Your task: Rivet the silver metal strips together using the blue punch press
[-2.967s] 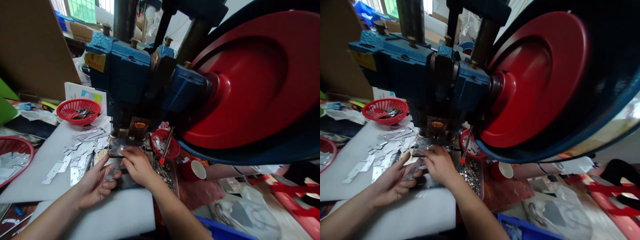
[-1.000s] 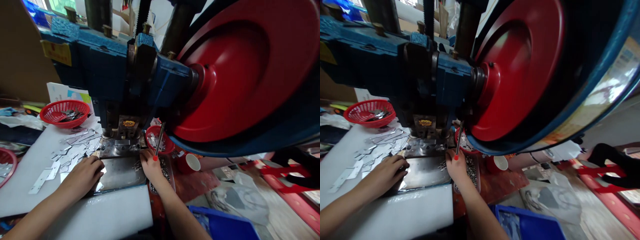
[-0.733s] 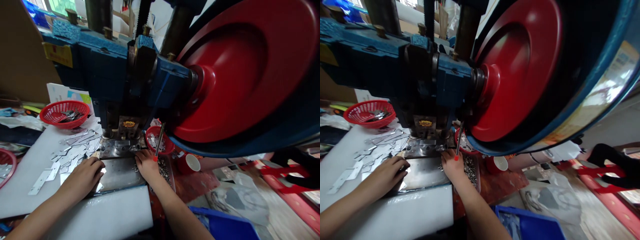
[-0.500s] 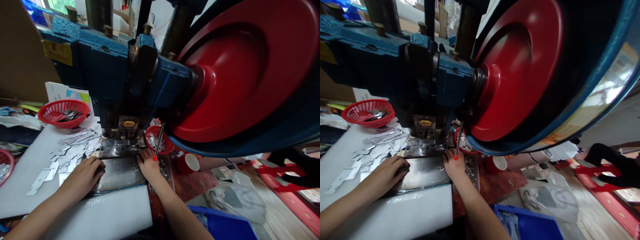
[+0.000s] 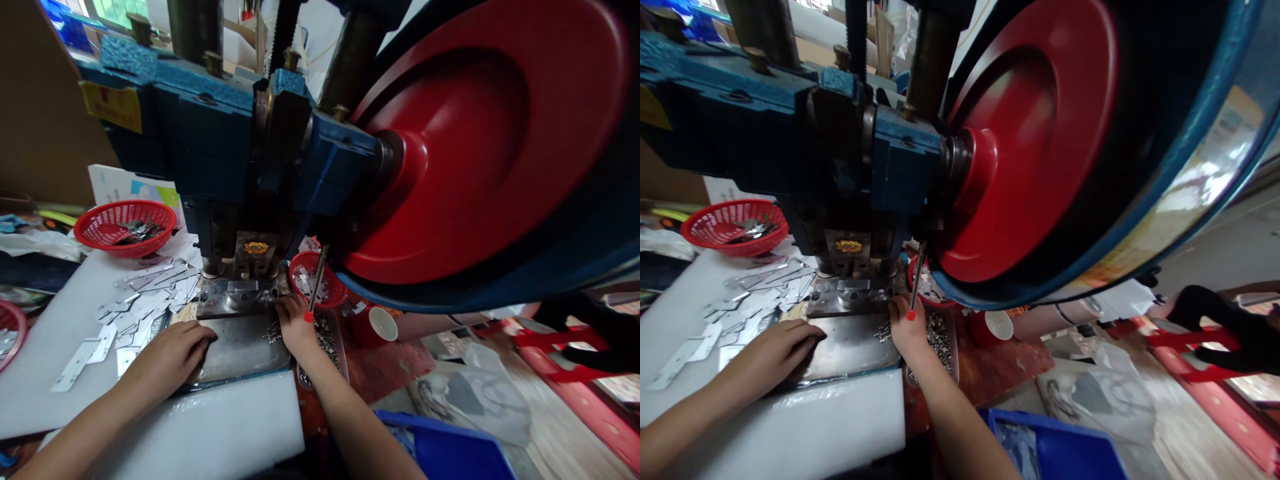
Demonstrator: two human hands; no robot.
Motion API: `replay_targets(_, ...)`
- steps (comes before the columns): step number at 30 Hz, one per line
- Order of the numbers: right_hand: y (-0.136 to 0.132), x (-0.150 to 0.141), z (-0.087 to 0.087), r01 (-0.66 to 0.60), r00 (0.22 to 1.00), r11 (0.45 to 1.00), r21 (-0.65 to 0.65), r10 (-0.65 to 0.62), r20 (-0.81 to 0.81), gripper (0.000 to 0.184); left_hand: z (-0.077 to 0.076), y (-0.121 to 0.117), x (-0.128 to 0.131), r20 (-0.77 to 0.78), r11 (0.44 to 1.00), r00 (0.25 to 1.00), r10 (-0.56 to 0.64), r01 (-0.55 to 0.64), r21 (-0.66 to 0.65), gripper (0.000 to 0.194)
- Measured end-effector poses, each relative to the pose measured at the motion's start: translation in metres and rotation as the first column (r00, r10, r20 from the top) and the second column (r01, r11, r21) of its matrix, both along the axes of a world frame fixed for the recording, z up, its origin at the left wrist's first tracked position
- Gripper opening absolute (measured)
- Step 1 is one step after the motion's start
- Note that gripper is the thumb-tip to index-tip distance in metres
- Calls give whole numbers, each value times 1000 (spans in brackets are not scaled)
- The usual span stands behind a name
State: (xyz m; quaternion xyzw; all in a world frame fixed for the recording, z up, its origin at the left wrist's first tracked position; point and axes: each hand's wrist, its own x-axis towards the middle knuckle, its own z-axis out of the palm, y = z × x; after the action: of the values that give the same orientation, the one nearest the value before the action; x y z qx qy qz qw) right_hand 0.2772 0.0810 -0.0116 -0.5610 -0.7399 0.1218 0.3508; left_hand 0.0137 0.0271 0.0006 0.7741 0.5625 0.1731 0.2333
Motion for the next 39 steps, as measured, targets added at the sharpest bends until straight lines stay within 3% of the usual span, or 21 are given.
replay_targets(5, 16, -28, 24, -18, 997, 997, 80, 24, -75, 13, 5, -1, -1, 44, 994, 996, 83, -80, -69, 23)
replay_targets(11, 35, -62, 37, -26, 996, 996, 82, 19, 92, 9, 11, -4, -5, 122, 997, 992, 32, -24, -68, 27)
replay_targets(17, 22, -56, 43, -157, 949, 981, 113, 118, 292, 14, 15, -1, -4, 191, 995, 978, 79, -65, -80, 27)
replay_targets(23, 9, -51, 50, -194, 931, 977, 93, 154, 331, 24, 24, 13, 7, 250, 979, 947, 202, -193, -59, 28)
replay_targets(27, 11, -50, 47, -199, 944, 977, 72, 172, 281, 25, 27, 17, 10, 234, 973, 948, 216, -190, -128, 27)
replay_targets(32, 15, -40, 36, -207, 978, 975, 83, 205, 36, 27, 26, 17, 5, 178, 953, 974, 141, -85, -292, 29)
replay_targets(39, 12, -33, 31, -133, 979, 978, 161, 155, -130, 18, 42, 30, 14, 228, 952, 946, 232, -173, -252, 26)
